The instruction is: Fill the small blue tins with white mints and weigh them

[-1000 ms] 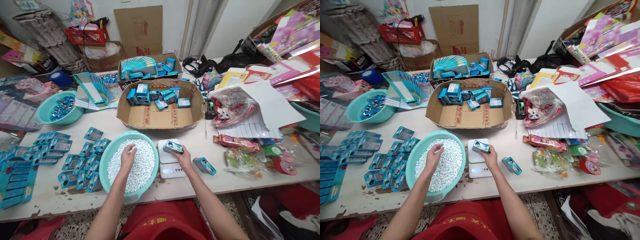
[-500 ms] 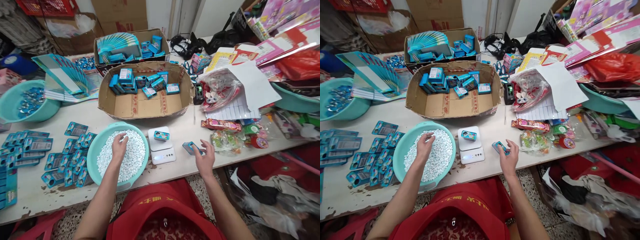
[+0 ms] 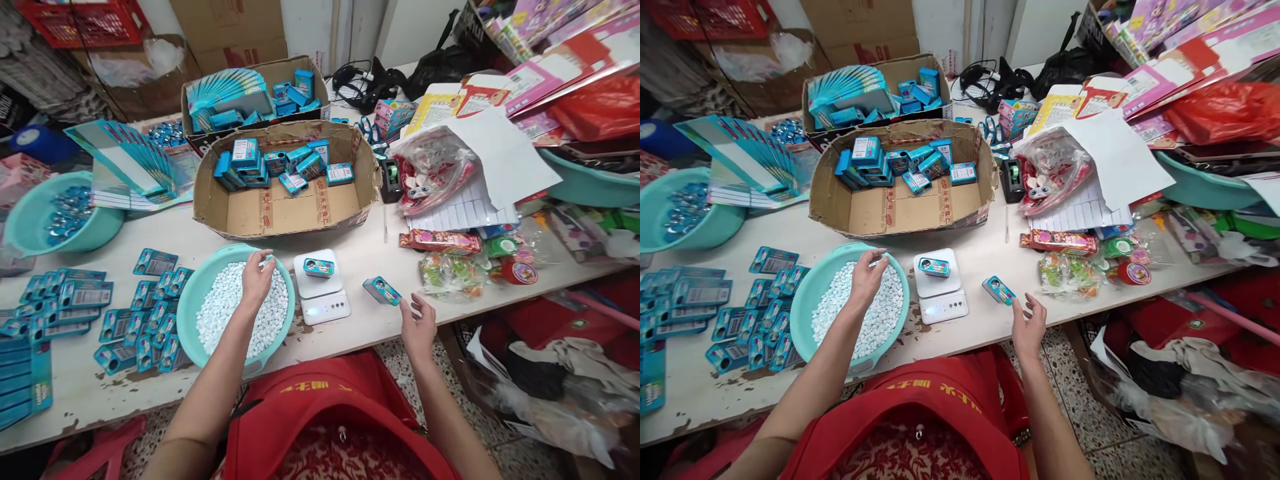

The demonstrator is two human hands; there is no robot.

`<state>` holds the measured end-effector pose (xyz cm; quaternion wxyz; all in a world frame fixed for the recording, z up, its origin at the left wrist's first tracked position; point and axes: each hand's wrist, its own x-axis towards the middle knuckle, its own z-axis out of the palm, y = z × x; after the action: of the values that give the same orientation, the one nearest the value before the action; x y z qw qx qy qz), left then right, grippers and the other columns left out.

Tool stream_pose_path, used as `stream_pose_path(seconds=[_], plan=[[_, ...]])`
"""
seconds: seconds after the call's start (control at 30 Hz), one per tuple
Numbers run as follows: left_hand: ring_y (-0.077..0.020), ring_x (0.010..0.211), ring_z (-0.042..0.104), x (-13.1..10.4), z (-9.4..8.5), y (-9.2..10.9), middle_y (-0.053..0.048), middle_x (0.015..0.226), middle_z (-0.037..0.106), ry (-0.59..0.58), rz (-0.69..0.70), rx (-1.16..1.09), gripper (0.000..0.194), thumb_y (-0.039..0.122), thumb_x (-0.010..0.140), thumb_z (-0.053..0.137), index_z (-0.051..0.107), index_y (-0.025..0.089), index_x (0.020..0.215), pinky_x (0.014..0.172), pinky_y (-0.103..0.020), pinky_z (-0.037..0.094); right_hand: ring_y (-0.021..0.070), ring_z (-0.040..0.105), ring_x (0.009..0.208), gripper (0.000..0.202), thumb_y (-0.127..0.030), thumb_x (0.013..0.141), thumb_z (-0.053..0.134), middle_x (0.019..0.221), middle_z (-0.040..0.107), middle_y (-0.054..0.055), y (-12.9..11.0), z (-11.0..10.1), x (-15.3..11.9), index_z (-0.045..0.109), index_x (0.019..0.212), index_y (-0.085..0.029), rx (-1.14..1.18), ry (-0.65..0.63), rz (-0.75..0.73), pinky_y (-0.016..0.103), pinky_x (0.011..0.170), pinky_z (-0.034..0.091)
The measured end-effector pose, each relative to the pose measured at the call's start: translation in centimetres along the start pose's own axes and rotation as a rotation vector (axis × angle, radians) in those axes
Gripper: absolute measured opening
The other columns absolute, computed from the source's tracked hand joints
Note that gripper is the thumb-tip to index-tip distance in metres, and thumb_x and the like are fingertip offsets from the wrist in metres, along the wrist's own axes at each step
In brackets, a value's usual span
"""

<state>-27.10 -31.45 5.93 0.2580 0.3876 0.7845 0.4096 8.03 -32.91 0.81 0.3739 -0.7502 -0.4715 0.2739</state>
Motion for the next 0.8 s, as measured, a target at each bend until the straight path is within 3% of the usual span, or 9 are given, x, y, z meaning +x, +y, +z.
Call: stream_pose_path(seconds=[0.2, 0.3, 0.37, 0.47, 0.53, 0.6, 0.67, 0.73, 0.8], plan=[[-0.0224, 0.104, 0.055, 0.5, 1.6, 1.8, -0.008, 0.11, 0.059, -0.164, 0.167, 0.119, 0.031, 0.032, 0.08, 0.053, 0.06, 0.02, 0.108, 0.089, -0.037, 0.045, 0.024, 0.056, 0.097, 0.05, -0.055, 0.078, 0.052, 0.112, 0.056, 0.015, 0.3, -0.4, -0.3, 0.058, 0.106, -0.014, 0.02, -0.002, 0.041, 0.039, 0.08, 0.048], [-0.0247, 0.115, 0.049, 0.6, 3.6, 2.5, -0.009, 0.121, 0.054, -0.328, 0.325, 0.207, 0.043, 0.034, 0.077, 0.06, 0.055, 0.023, 0.118, 0.098, -0.04, 0.039, 0.0243, 0.054, 0.1, 0.053, -0.056, 0.078, 0.051, 0.116, 0.055, 0.015, 0.3, 0.0, -0.3, 0.055, 0.112, -0.015, 0.042, -0.031, 0.034, 0.04, 0.082, 0.047], [-0.0274, 0.12, 0.045, 0.1, 5.3, 2.8, -0.009, 0.125, 0.052, -0.471, 0.422, 0.314, 0.052, 0.032, 0.071, 0.069, 0.054, 0.024, 0.121, 0.1, -0.042, 0.037, 0.0263, 0.052, 0.105, 0.064, -0.057, 0.072, 0.059, 0.121, 0.051, 0.015, 0.3, 0.5, -0.2, 0.051, 0.12, -0.016, 0.051, -0.072, -0.001, 0.041, 0.084, 0.047], [-0.0277, 0.111, 0.052, -0.9, 7.1, 3.0, -0.01, 0.113, 0.058, -0.64, 0.411, 0.467, 0.04, 0.023, 0.072, 0.067, 0.059, 0.023, 0.111, 0.093, -0.04, 0.043, 0.0309, 0.052, 0.105, 0.077, -0.059, 0.059, 0.069, 0.119, 0.052, 0.014, 0.5, 1.2, 0.0, 0.051, 0.12, -0.017, -0.006, -0.159, -0.063, 0.046, 0.086, 0.045], [-0.0251, 0.104, 0.056, -1.1, 6.8, 3.1, -0.009, 0.108, 0.059, -0.635, 0.379, 0.463, 0.035, 0.023, 0.076, 0.063, 0.058, 0.022, 0.11, 0.089, -0.037, 0.045, 0.0323, 0.056, 0.092, 0.063, -0.064, 0.059, 0.063, 0.099, 0.061, 0.012, 0.5, 1.6, 0.5, 0.06, 0.103, -0.018, -0.072, -0.188, -0.07, 0.05, 0.085, 0.044], [-0.0226, 0.104, 0.057, -0.7, 4.6, 3.2, -0.007, 0.111, 0.06, -0.51, 0.368, 0.376, 0.038, 0.027, 0.077, 0.062, 0.055, 0.022, 0.115, 0.089, -0.034, 0.046, 0.0318, 0.057, 0.081, 0.059, -0.068, 0.056, 0.063, 0.089, 0.063, 0.011, 0.0, 1.9, 1.2, 0.063, 0.092, -0.021, -0.126, -0.187, -0.045, 0.049, 0.078, 0.045], [-0.0209, 0.107, 0.057, -0.1, 0.2, 3.1, -0.007, 0.115, 0.06, -0.281, 0.363, 0.286, 0.042, 0.03, 0.078, 0.063, 0.053, 0.022, 0.118, 0.091, -0.031, 0.046, 0.0302, 0.057, 0.074, 0.06, -0.068, 0.054, 0.065, 0.087, 0.064, 0.01, -1.3, 2.4, 1.6, 0.064, 0.093, -0.021, -0.162, -0.196, -0.053, 0.047, 0.073, 0.046], [-0.0209, 0.107, 0.056, 0.6, -6.0, 2.4, -0.007, 0.115, 0.06, 0.004, 0.326, 0.26, 0.041, 0.03, 0.079, 0.061, 0.052, 0.022, 0.118, 0.094, -0.033, 0.044, 0.0293, 0.058, 0.074, 0.061, -0.067, 0.055, 0.066, 0.089, 0.065, 0.009, -3.3, 3.2, 1.3, 0.064, 0.095, -0.021, -0.138, -0.232, -0.128, 0.044, 0.072, 0.047], [-0.024, 0.108, 0.056, 1.4, -13.0, 0.8, -0.009, 0.114, 0.06, 0.295, 0.203, 0.31, 0.04, 0.03, 0.079, 0.061, 0.053, 0.02, 0.117, 0.096, -0.038, 0.043, 0.0286, 0.059, 0.078, 0.058, -0.066, 0.058, 0.065, 0.089, 0.066, 0.008, -5.5, 4.7, 0.4, 0.064, 0.094, -0.021, -0.067, -0.296, -0.243, 0.041, 0.074, 0.047]])
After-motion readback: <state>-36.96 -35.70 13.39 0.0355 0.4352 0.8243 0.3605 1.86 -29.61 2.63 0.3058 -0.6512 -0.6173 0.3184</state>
